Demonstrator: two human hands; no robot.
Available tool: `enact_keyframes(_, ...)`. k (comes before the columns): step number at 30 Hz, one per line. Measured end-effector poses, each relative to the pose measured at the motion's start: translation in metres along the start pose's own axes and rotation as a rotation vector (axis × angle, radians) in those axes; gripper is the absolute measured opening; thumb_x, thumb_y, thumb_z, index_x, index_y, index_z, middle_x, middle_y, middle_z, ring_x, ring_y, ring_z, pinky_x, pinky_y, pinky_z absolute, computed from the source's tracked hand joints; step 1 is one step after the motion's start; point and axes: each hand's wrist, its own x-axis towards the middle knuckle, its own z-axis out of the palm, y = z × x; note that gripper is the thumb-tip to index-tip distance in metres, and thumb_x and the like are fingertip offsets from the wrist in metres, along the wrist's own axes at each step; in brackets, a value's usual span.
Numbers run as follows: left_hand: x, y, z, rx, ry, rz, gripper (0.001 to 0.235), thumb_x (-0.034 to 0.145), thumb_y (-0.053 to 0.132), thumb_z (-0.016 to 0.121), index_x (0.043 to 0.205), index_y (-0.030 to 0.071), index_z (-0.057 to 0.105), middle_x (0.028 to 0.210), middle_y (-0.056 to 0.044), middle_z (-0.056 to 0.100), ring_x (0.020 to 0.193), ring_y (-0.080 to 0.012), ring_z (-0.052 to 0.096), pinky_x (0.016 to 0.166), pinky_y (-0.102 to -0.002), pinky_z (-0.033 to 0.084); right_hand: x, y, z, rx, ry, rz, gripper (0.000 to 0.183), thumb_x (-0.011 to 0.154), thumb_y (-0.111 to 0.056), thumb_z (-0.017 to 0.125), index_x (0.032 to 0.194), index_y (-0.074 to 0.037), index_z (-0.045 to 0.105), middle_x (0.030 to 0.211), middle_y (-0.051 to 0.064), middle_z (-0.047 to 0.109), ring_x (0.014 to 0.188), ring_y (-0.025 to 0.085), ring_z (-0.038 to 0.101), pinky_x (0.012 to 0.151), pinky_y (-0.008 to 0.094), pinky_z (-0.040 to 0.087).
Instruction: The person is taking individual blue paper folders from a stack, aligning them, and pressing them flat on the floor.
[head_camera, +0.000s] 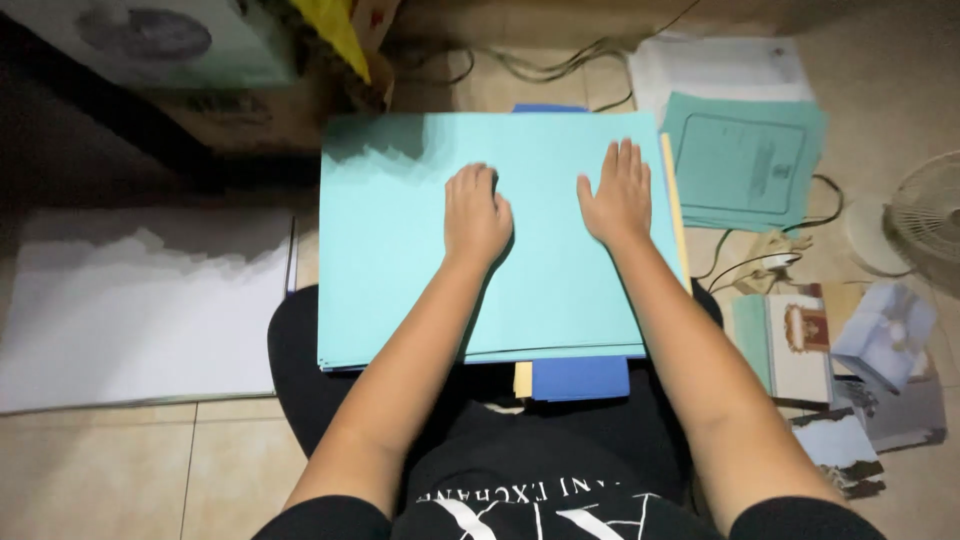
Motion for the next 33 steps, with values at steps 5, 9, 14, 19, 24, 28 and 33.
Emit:
enact_keyframes(5,0.004,-0.003,0.011,-0.149,0.11,-0.084,0.041,0.097,0.013,0.051,0.134,-0.005,0.05,0.139,-0.024,0.054,0.134,-0.0378,0.05,0.116,-0.046,0.037,0.039,-0.058,0.042,0.06,0.222,-0.261,0.072,0.102,-0.036,0.056,0.151,0.013,0.037,0.159,0.033,0.033,0.15,0.042,0.028,0.122,0.049,0.021)
enact_keyframes(9,0.007,-0.006,0.018,-0.226,0.228,-0.091,0.041,0.098,0.013,0.049,0.133,-0.009,0.05,0.143,-0.027,0.05,0.132,-0.0422,0.049,0.112,-0.047,0.04,0.046,-0.119,0.057,0.031,0.185,-0.52,0.07,0.097,-0.026,0.053,0.153,0.01,0.031,0.161,0.028,0.033,0.152,0.037,0.026,0.124,0.048,0.018)
enact_keyframes(14,0.006,-0.006,0.014,-0.209,0.247,-0.044,0.04,0.099,0.014,0.047,0.131,-0.01,0.051,0.138,-0.029,0.054,0.134,-0.0418,0.049,0.115,-0.049,0.037,0.043,-0.132,0.035,0.144,0.114,-0.557,0.063,0.096,-0.019,0.048,0.154,0.003,0.036,0.164,0.016,0.034,0.153,0.027,0.026,0.124,0.042,0.017)
enact_keyframes(19,0.005,-0.006,0.016,-0.114,0.196,-0.046,0.042,0.097,0.016,0.052,0.13,-0.009,0.053,0.139,-0.027,0.056,0.139,-0.0406,0.045,0.119,-0.048,0.031,0.065,-0.071,0.054,0.186,0.342,-0.356,0.053,0.096,-0.029,0.063,0.144,-0.006,0.058,0.154,0.015,0.048,0.131,0.036,0.05,0.108,0.04,0.042)
enact_keyframes(24,0.006,-0.008,0.012,-0.035,-0.001,-0.122,0.044,0.104,0.029,0.042,0.135,0.001,0.054,0.145,-0.019,0.053,0.145,-0.0341,0.042,0.125,-0.049,0.023,0.04,0.0,0.014,0.044,0.083,0.028,0.068,0.108,-0.048,0.043,0.161,-0.006,0.036,0.168,0.014,0.027,0.156,0.027,0.019,0.127,0.042,0.011)
enact_keyframes(28,0.005,-0.007,0.016,-0.017,0.043,-0.089,0.041,0.103,0.029,0.046,0.131,0.001,0.057,0.142,-0.019,0.055,0.143,-0.0346,0.044,0.124,-0.049,0.026,0.003,0.025,0.002,0.018,0.05,0.14,0.071,0.107,-0.051,0.038,0.163,-0.008,0.03,0.171,0.013,0.02,0.158,0.026,0.013,0.128,0.042,0.007)
enact_keyframes(33,0.003,0.0,0.004,-0.015,-0.001,-0.115,0.041,0.104,0.028,0.041,0.13,0.001,0.058,0.142,-0.018,0.055,0.143,-0.0322,0.044,0.124,-0.047,0.026,-0.065,0.008,-0.013,0.02,-0.015,0.066,0.071,0.107,-0.043,0.037,0.161,0.002,0.028,0.17,0.019,0.02,0.158,0.031,0.016,0.129,0.043,0.009)
